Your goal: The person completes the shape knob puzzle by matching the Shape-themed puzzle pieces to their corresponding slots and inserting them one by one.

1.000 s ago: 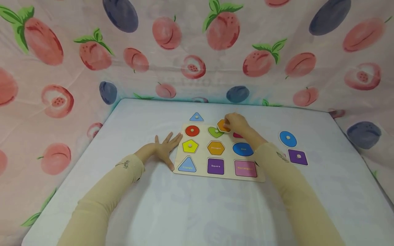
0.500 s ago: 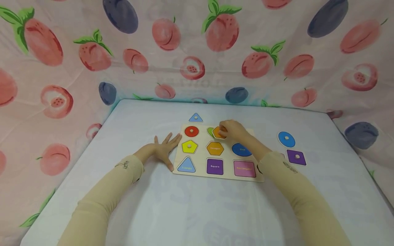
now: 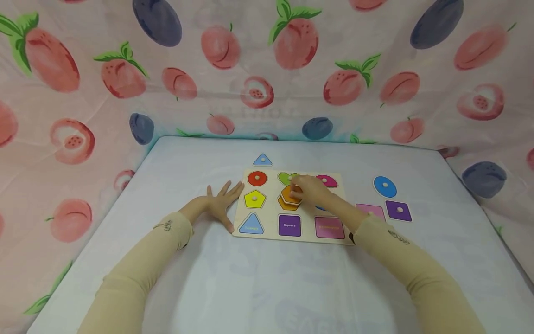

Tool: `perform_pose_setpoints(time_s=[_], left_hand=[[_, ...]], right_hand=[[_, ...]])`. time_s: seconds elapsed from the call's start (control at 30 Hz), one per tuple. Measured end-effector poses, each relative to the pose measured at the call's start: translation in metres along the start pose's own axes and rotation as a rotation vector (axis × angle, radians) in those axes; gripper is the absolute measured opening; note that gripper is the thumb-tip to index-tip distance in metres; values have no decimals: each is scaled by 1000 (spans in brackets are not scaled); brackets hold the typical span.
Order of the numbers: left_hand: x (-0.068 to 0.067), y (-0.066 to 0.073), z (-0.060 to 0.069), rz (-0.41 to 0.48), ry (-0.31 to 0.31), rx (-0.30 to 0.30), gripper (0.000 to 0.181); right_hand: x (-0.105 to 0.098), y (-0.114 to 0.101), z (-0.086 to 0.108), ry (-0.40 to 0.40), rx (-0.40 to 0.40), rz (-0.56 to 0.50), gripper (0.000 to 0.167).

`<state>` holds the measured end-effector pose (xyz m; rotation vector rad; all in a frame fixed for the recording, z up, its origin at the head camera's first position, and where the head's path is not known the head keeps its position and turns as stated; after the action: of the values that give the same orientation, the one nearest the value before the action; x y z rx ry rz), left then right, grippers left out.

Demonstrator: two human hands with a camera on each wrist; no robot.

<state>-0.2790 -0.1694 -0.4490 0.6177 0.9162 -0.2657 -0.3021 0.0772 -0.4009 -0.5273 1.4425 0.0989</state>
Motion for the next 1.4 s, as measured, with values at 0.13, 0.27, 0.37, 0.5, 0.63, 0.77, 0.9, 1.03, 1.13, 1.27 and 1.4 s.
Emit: perform_pose_setpoints(time_s=[0.13, 0.27, 0.37, 0.5, 0.63, 0.77, 0.9, 1.03, 1.13, 1.27, 1.4], left_hand=[[0, 0, 1, 5, 1, -4, 137], [1, -3, 0, 0, -1, 0, 137], [2, -4, -1, -4, -1, 6, 137], [3, -4, -1, -3, -2, 8, 137], [3, -4, 0, 2, 0, 8, 138], [2, -3, 0, -7, -1, 7, 138], [1, -4, 1, -7, -5, 5, 137], [0, -2, 1, -5, -6, 1, 136], [-1, -2, 0, -9, -3, 3, 136], [1, -2, -1, 2, 4, 12, 137], [2, -3, 0, 4, 5, 9, 137]], right_hand=[[3, -2, 6, -28, 40, -48, 18], [6, -6, 10, -33, 46, -65, 17], [9, -7, 12, -32, 49, -60, 17], [11, -10, 11, -34, 58, -53, 17], [14, -12, 8, -40, 50, -35, 18], [17, -13, 6, -44, 37, -11, 18], [19, -14, 4, -43, 28, 2, 18], [17, -15, 4, -37, 32, 16, 17], [17, -15, 3, -40, 30, 27, 16], [18, -17, 2, -54, 23, 55, 14], [21, -20, -1, -66, 18, 89, 13]])
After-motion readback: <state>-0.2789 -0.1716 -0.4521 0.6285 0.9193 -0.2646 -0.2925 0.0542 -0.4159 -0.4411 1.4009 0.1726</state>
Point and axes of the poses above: each hand's wrist, its own z-axis away from the middle knuckle, its own x-axis out of the palm, y = z × x, the point moved 5 cm from there along -z, towards the middle knuckle, and after that the axes turned 12 degrees about x, right-handed, at the moved point
